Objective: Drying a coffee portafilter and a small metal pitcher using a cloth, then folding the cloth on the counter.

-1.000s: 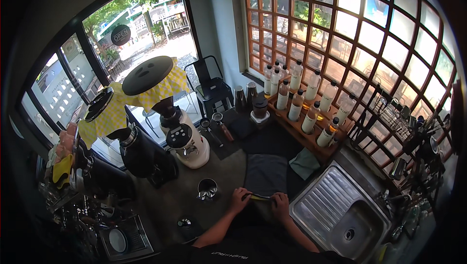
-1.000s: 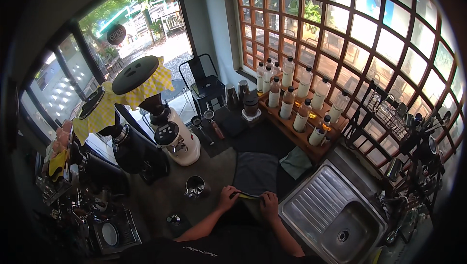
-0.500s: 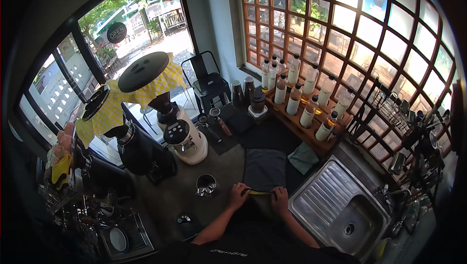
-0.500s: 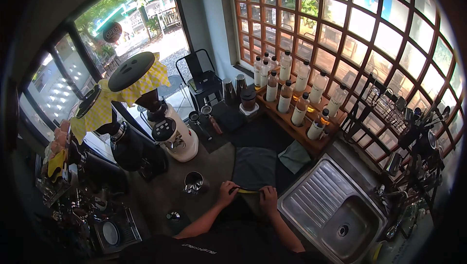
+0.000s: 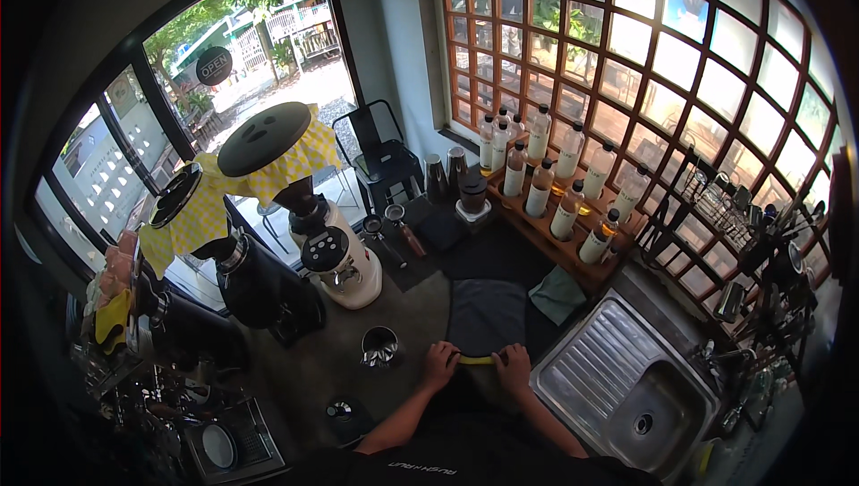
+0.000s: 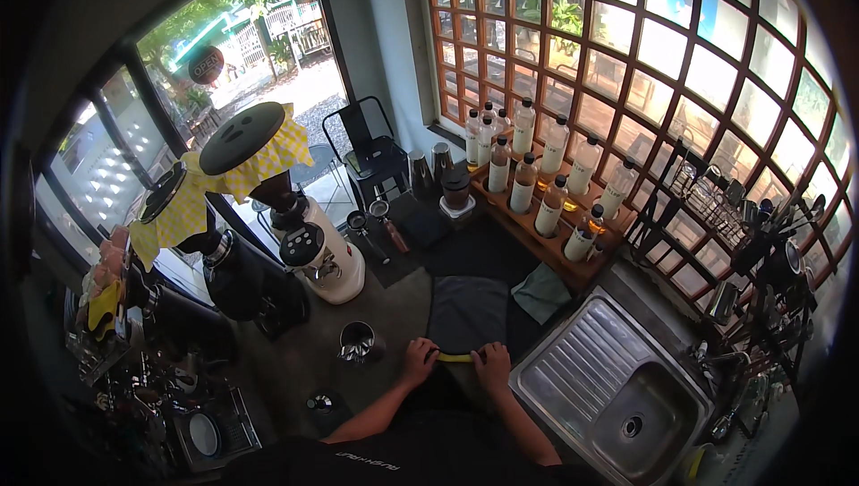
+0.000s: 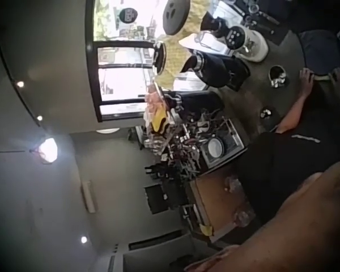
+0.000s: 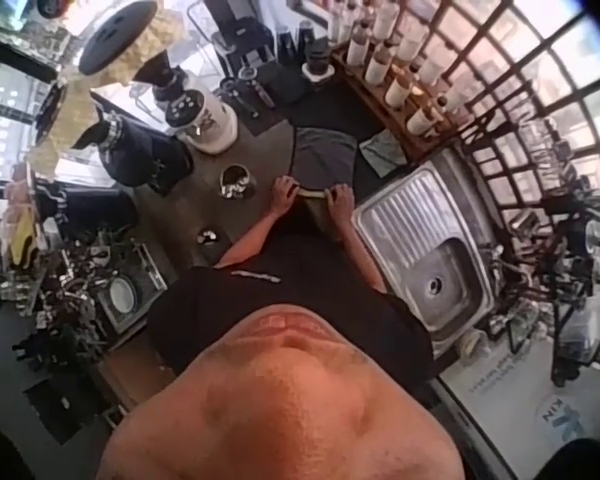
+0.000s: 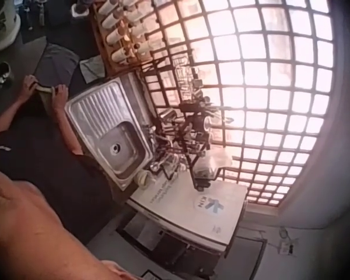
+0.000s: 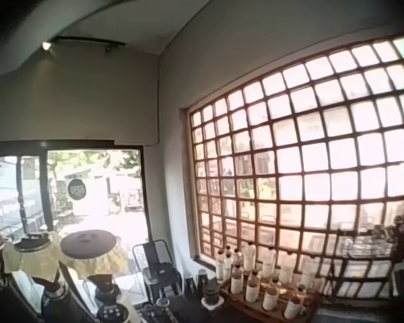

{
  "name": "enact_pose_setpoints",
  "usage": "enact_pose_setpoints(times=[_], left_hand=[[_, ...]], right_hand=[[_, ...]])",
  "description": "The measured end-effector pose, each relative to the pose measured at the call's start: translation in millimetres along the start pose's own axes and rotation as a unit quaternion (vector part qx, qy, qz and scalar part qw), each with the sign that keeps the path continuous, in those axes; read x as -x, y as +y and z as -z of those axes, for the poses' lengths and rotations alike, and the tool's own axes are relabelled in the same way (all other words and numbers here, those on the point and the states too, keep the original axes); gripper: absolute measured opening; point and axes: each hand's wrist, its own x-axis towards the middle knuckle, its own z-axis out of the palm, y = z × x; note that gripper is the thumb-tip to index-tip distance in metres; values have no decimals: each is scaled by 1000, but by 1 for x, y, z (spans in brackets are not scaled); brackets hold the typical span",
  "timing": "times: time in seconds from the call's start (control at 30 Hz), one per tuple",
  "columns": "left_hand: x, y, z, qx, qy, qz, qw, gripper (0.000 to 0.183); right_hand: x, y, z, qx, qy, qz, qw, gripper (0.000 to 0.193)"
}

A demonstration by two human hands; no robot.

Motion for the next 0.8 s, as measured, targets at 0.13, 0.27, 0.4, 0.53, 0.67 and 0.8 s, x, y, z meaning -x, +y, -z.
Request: enact_pose_setpoints(times=[0.13, 0.27, 0.4, 0.53, 0.67, 0.8], left_hand=[[-2, -2, -2, -1, 6, 1, 1000, 13], [2, -5, -1, -9, -3, 4, 1000, 15], [-15, 35, 0, -74, 43, 40, 995, 23], [-31, 59, -1, -79, -12, -25, 996, 33], [-24, 61, -9, -57, -129, -68, 988, 37], [-14, 45, -12, -69, -110, -96, 987, 35]], right_hand=[[-2, 5, -6, 22, 15, 4, 1000, 27], [1, 4, -7, 26, 32, 20, 999, 27], [4, 16, -14, 13, 21, -5, 1000, 28], [1, 17, -15, 7, 38, -10, 999, 30], [-3, 12, -13, 11, 35, -12, 999, 29], [0, 12, -15, -1, 20, -22, 1000, 29]])
